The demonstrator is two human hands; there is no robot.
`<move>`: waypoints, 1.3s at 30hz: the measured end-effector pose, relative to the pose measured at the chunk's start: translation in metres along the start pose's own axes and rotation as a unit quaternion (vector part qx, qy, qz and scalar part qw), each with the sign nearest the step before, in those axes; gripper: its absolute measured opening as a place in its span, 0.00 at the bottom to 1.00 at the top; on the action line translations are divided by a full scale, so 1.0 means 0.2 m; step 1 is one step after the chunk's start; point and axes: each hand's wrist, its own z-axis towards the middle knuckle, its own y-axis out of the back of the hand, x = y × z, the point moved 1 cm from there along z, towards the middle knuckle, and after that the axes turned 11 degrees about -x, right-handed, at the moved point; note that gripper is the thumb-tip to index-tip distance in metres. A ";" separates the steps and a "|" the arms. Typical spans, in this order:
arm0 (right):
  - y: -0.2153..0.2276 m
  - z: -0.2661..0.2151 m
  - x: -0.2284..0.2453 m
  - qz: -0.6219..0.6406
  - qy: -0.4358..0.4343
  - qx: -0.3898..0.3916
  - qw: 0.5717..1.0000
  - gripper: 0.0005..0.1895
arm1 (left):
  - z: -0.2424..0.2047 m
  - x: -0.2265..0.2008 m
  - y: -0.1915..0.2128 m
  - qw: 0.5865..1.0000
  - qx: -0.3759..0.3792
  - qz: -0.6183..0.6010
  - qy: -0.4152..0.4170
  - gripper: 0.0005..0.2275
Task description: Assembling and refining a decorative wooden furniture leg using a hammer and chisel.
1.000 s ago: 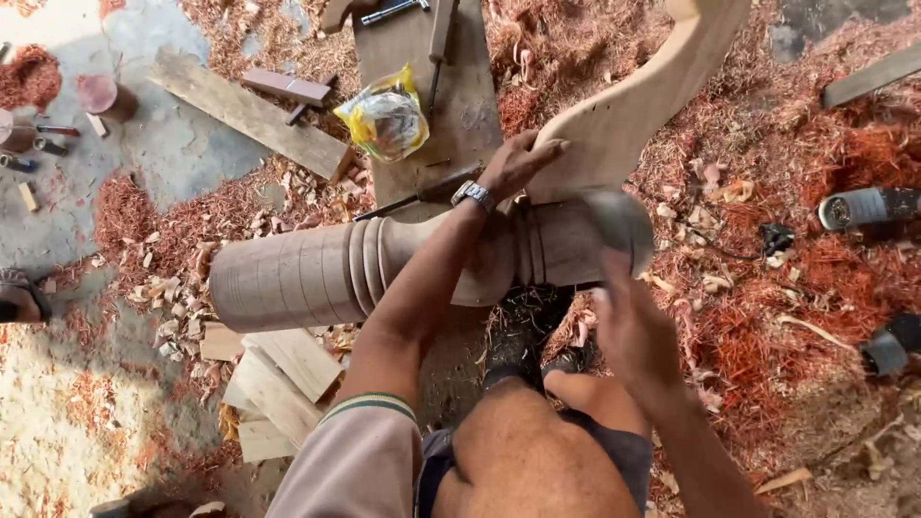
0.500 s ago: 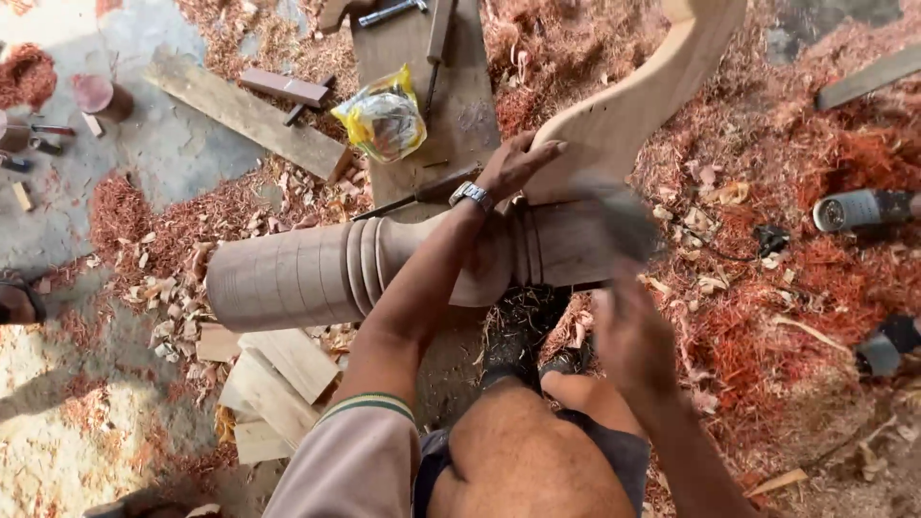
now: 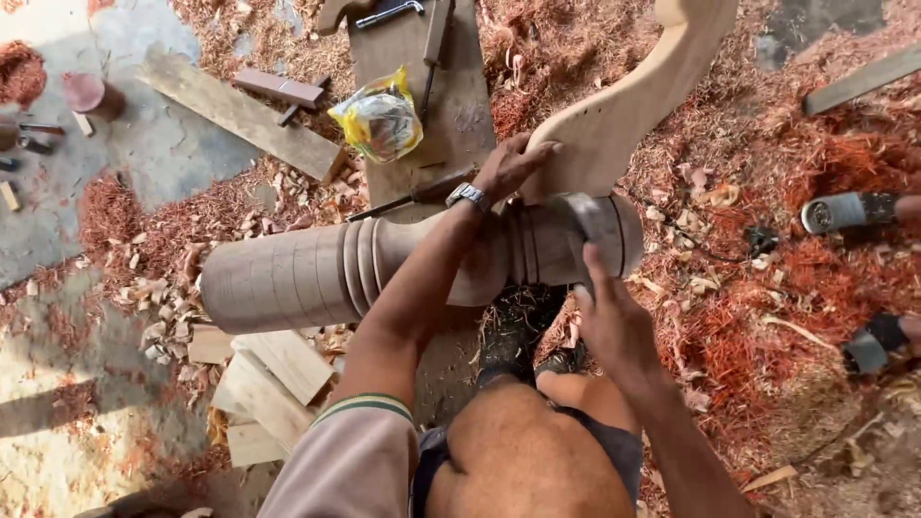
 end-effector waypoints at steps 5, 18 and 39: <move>0.13 0.11 0.15 -0.090 -0.022 0.076 0.993 0.33 | -0.02 -0.03 -0.02 0.998 -0.018 0.049 0.035 0.24; -0.05 0.05 -0.04 -0.048 -0.013 0.056 0.997 0.32 | -0.04 -0.04 -0.01 0.999 0.009 -0.027 -0.015 0.25; 0.26 0.12 0.30 -0.005 0.034 -0.054 0.998 0.25 | -0.08 -0.14 0.03 0.998 -0.004 0.044 0.042 0.31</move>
